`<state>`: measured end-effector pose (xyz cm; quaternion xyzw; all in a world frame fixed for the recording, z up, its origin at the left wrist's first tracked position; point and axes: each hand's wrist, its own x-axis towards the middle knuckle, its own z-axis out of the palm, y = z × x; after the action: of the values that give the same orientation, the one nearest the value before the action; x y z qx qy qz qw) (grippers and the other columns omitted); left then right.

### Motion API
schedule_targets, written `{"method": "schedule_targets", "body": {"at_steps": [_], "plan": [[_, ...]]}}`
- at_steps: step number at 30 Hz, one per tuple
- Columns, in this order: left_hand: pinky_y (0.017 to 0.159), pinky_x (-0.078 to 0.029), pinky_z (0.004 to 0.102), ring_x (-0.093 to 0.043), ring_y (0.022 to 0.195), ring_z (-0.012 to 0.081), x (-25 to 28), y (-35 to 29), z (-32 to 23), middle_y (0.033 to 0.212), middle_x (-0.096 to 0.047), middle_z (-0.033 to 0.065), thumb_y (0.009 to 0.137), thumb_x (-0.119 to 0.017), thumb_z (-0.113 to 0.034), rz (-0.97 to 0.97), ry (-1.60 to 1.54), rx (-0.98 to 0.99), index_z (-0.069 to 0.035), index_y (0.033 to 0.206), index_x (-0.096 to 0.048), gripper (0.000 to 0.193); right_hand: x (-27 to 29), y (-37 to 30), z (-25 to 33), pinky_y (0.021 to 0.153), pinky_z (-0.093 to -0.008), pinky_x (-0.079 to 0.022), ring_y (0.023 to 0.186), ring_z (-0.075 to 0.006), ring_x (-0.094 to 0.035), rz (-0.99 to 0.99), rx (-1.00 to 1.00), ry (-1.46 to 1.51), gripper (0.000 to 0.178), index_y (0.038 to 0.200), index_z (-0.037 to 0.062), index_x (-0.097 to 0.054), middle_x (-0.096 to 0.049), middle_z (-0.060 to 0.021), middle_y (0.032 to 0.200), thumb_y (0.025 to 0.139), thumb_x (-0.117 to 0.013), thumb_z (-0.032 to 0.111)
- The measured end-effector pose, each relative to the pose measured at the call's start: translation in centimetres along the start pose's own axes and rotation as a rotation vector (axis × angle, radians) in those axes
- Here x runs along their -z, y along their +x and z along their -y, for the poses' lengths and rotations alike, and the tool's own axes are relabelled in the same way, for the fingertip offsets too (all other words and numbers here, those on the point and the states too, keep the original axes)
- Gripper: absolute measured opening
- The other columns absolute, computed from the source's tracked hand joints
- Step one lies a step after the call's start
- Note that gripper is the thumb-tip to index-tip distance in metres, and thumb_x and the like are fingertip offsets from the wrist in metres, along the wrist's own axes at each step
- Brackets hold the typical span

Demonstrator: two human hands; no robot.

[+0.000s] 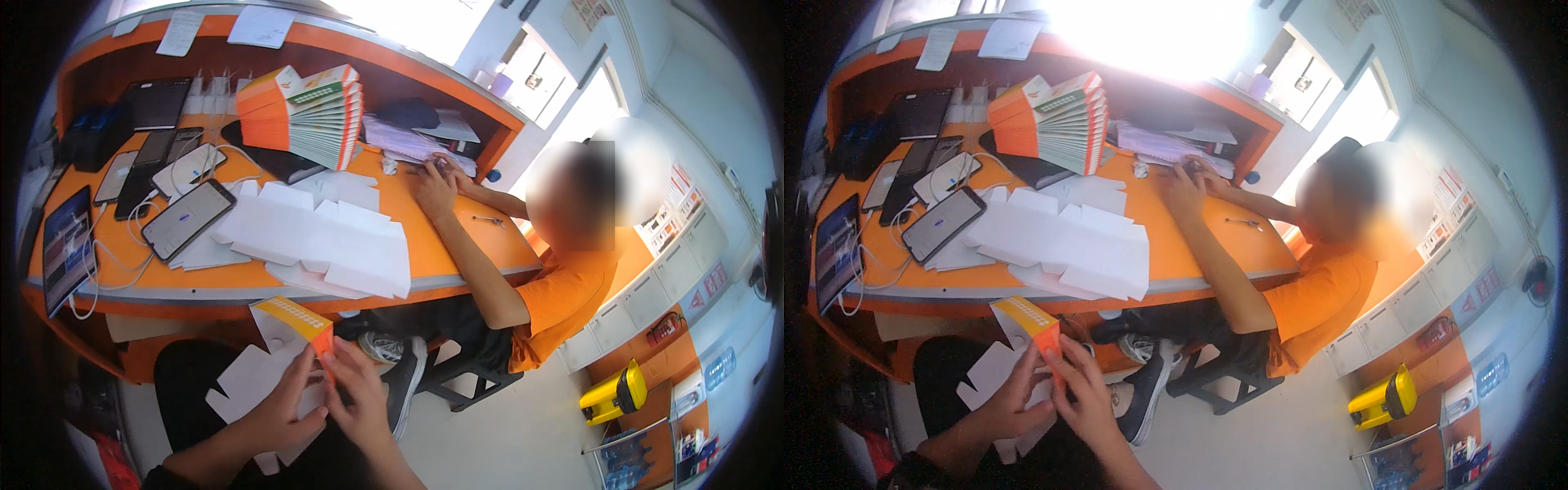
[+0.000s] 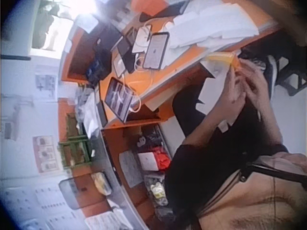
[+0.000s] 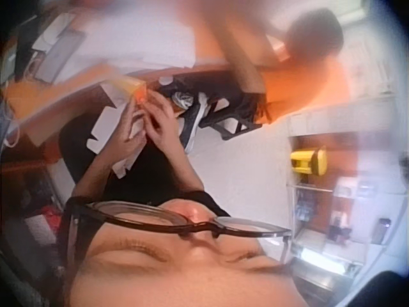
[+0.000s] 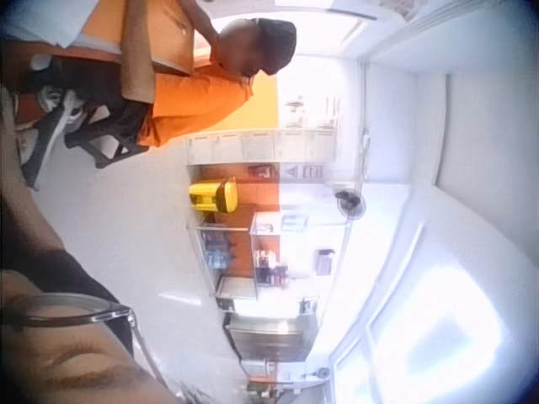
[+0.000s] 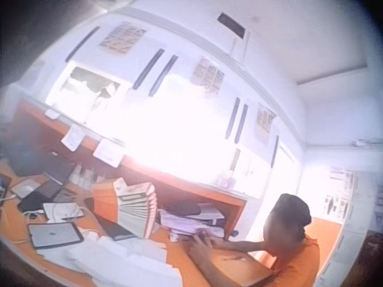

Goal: The person assembles small paper boxes by folding flat sheets into rectangular shapes and securing the edges. They handle each box one at a time, folding the sides and tucking flaps to form the structure, then placing the finished boxes into a stack on the desk.

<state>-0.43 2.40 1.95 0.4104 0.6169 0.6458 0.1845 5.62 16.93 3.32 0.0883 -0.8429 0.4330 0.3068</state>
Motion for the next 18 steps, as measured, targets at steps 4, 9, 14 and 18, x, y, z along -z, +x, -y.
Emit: {"method": "schedule_targets", "body": {"at_steps": [4, 9, 14, 18], "plan": [[0.1, -0.032, 0.0463, -0.036, 0.123, 0.0381, 0.0, 0.6, 0.9, 0.141, -0.029, 0.0208, 0.074, -0.071, -0.018, 0.007, 0.567, -0.112, 0.001, 0.142, -0.02, 0.087, -1.9, -0.7, -1.9, 0.097, -0.0325, -0.043, 0.112, -0.0218, -0.052, -0.319, -0.233, 0.508, 0.043, 0.122, 0.0006, -0.05, -0.05, -0.0106, 0.11, 0.081, -0.059, -0.006], [0.103, -0.03, 0.047, -0.035, 0.125, 0.0385, -0.1, 0.5, 0.7, 0.134, -0.034, 0.0213, 0.068, -0.077, -0.023, -0.017, 0.544, -0.078, 0.0, 0.134, -0.034, 0.082, -2.9, -1.9, -3.2, 0.08, -0.0247, -0.043, 0.09, -0.0115, -0.051, -0.315, -0.352, 0.591, 0.037, 0.119, 0.0014, -0.049, -0.05, -0.0029, 0.094, 0.084, -0.059, -0.004], [0.094, -0.044, 0.0361, -0.053, 0.111, 0.0281, 0.6, 0.1, 1.5, 0.122, -0.047, 0.0174, 0.074, -0.072, -0.01, -0.114, 0.319, 0.011, -0.002, 0.127, -0.044, 0.06, -2.9, -0.9, -2.2, 0.079, -0.0233, -0.045, 0.089, -0.0123, -0.055, -0.428, -0.513, 0.77, 0.028, 0.115, 0.0011, -0.051, -0.055, -0.0042, 0.094, 0.088, -0.058, 0.0], [0.092, -0.047, 0.0328, -0.06, 0.102, 0.0213, 1.0, 0.4, 1.8, 0.11, -0.057, 0.0134, 0.079, -0.065, -0.001, -0.198, 0.114, 0.053, 0.0, 0.122, -0.051, 0.045, -3.1, -0.6, -2.3, 0.083, -0.0263, -0.046, 0.09, -0.0131, -0.057, -0.401, -0.502, 0.645, 0.021, 0.11, -0.0002, -0.053, -0.057, -0.0047, 0.094, 0.089, -0.058, 0.001]]}}
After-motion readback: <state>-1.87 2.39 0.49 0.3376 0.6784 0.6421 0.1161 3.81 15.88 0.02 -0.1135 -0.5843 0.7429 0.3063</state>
